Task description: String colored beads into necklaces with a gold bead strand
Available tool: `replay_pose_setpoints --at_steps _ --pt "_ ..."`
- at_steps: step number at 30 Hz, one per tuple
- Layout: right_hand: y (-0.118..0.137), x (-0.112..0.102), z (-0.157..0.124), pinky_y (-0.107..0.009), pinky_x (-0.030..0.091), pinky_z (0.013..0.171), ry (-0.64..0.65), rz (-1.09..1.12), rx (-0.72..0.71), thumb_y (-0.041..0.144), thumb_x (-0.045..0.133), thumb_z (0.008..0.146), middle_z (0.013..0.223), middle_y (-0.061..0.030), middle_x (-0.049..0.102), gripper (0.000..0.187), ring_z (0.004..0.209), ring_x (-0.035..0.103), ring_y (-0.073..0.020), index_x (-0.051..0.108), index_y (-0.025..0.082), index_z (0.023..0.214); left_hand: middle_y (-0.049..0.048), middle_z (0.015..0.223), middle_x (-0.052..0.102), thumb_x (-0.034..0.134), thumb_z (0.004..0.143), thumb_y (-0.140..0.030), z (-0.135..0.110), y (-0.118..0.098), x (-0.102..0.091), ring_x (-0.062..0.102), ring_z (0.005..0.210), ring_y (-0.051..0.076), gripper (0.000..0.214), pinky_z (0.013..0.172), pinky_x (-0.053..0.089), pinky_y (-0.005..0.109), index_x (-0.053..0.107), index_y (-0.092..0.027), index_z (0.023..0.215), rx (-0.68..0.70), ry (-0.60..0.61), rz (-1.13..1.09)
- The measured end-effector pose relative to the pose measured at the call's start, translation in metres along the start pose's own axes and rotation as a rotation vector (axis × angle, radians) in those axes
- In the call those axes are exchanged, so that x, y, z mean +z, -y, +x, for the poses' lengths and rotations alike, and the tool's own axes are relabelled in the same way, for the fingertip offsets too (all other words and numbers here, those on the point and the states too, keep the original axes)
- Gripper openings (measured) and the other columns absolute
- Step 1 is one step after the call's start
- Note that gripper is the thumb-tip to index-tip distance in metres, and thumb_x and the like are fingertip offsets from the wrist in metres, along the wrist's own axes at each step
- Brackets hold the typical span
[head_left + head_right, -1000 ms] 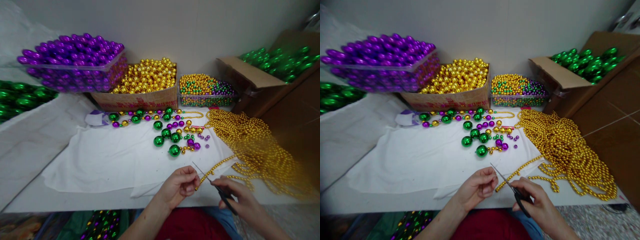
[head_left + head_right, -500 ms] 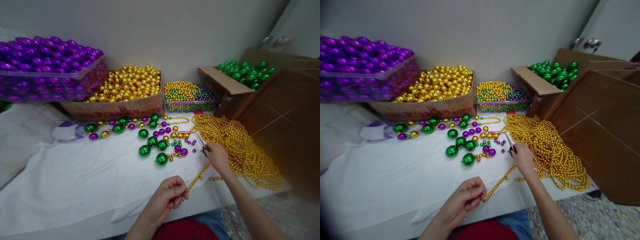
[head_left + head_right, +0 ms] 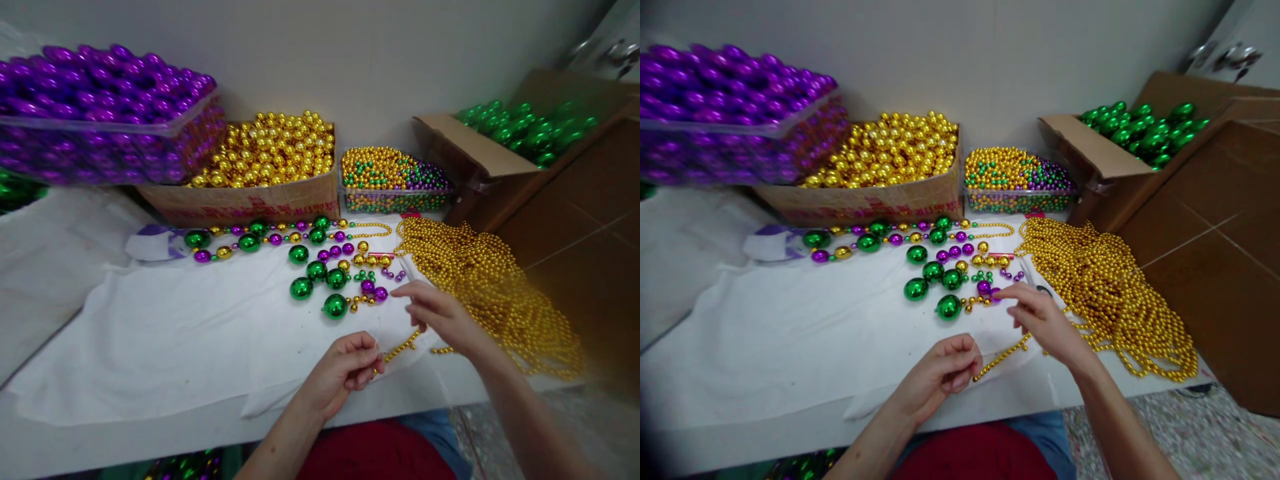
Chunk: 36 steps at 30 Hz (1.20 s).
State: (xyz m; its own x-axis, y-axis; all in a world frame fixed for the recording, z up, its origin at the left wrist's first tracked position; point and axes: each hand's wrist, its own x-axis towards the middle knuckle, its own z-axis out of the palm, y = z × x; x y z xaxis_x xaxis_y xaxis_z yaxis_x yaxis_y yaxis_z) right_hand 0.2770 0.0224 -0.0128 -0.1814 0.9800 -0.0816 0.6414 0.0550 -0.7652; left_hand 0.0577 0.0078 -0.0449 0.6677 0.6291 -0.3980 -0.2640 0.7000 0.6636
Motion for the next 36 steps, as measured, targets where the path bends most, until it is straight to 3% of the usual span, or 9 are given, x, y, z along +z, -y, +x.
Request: replay_pose_setpoints --at_steps 2,5,9,12,17,24,26,30,36 --pt "0.024 0.012 -0.008 -0.028 0.047 0.075 0.079 0.041 -0.222 0.020 0.045 0.091 0.112 -0.0058 0.060 0.030 0.092 0.058 -0.0159 0.061 0.024 0.116 0.0035 0.067 0.062 0.069 0.076 -0.026 0.001 -0.001 0.002 0.034 0.041 0.001 0.021 0.040 0.010 0.019 0.054 -0.013 0.073 0.002 0.009 0.012" --pt "0.040 0.017 -0.016 -0.027 0.044 0.071 0.066 -0.046 -0.295 0.021 0.047 0.093 0.083 -0.0039 0.062 0.021 0.079 0.057 -0.0155 0.068 0.020 0.090 0.0031 0.067 0.062 0.069 0.077 -0.028 0.001 -0.002 0.002 0.035 0.042 0.001 0.021 0.040 0.012 0.018 0.055 -0.012 0.073 0.005 -0.004 0.034" --pt "0.021 -0.014 -0.060 -0.027 0.044 0.064 0.012 -0.021 -0.136 0.033 0.052 0.092 0.074 -0.0033 0.063 0.025 0.072 0.060 -0.0162 0.069 0.021 0.079 0.0037 0.068 0.062 0.070 0.076 -0.029 -0.002 -0.006 -0.001 0.033 0.041 0.001 0.022 0.039 0.011 0.018 0.057 -0.011 0.073 0.001 -0.032 0.038" --pt "-0.018 -0.047 -0.125 -0.027 0.045 0.054 0.178 -0.047 0.120 0.039 0.057 0.087 0.070 -0.0021 0.068 0.022 0.061 0.061 -0.0172 0.073 0.028 0.075 0.0033 0.068 0.062 0.070 0.075 -0.028 -0.003 -0.007 -0.003 0.033 0.042 0.001 0.021 0.039 0.012 0.017 0.057 -0.012 0.073 0.010 -0.040 0.017" --pt "-0.058 -0.052 -0.191 -0.043 0.048 0.065 -0.332 -0.469 0.334 0.056 0.061 0.073 0.081 -0.0125 0.070 0.033 0.073 0.062 -0.0308 0.073 0.025 0.073 0.0028 0.069 0.061 0.070 0.075 -0.029 0.000 -0.010 0.001 0.033 0.042 0.000 0.022 0.040 0.012 0.017 0.056 -0.012 0.074 0.023 -0.018 0.025" --pt "0.020 0.070 -0.105 -0.026 0.044 0.064 -0.071 0.479 0.212 0.038 0.058 0.086 0.095 -0.0024 0.064 0.038 0.070 0.056 -0.0141 0.056 0.024 0.121 0.0044 0.073 0.064 0.067 0.079 -0.029 -0.003 -0.018 0.015 0.032 0.044 0.001 0.020 0.042 0.016 0.017 0.059 -0.011 0.077 0.090 -0.012 0.141" --pt "0.035 0.093 -0.085 -0.023 0.042 0.059 -0.052 0.667 0.178 0.037 0.060 0.085 0.086 -0.0003 0.061 0.031 0.064 0.053 -0.0115 0.059 0.020 0.111 0.0042 0.074 0.064 0.066 0.080 -0.028 -0.006 -0.022 0.014 0.032 0.045 0.001 0.018 0.043 0.018 0.017 0.060 -0.011 0.077 0.124 -0.024 0.187" --pt "0.033 0.087 -0.073 -0.020 0.033 0.048 0.027 0.719 0.197 0.042 0.055 0.088 0.058 0.0047 0.047 0.030 0.050 0.043 -0.0084 0.058 0.016 0.074 0.0027 0.072 0.063 0.065 0.080 -0.028 -0.008 -0.033 0.009 0.031 0.044 0.002 0.018 0.043 0.018 0.018 0.058 -0.012 0.075 0.176 -0.060 0.210" --pt "0.032 0.054 -0.074 -0.025 0.041 0.069 0.076 0.580 0.053 0.044 0.055 0.089 0.089 -0.0028 0.061 0.027 0.083 0.056 -0.0155 0.065 0.019 0.096 0.0018 0.068 0.062 0.067 0.078 -0.027 0.001 -0.049 0.014 0.029 0.044 0.001 0.018 0.042 0.016 0.018 0.058 -0.012 0.075 0.208 -0.005 0.222"
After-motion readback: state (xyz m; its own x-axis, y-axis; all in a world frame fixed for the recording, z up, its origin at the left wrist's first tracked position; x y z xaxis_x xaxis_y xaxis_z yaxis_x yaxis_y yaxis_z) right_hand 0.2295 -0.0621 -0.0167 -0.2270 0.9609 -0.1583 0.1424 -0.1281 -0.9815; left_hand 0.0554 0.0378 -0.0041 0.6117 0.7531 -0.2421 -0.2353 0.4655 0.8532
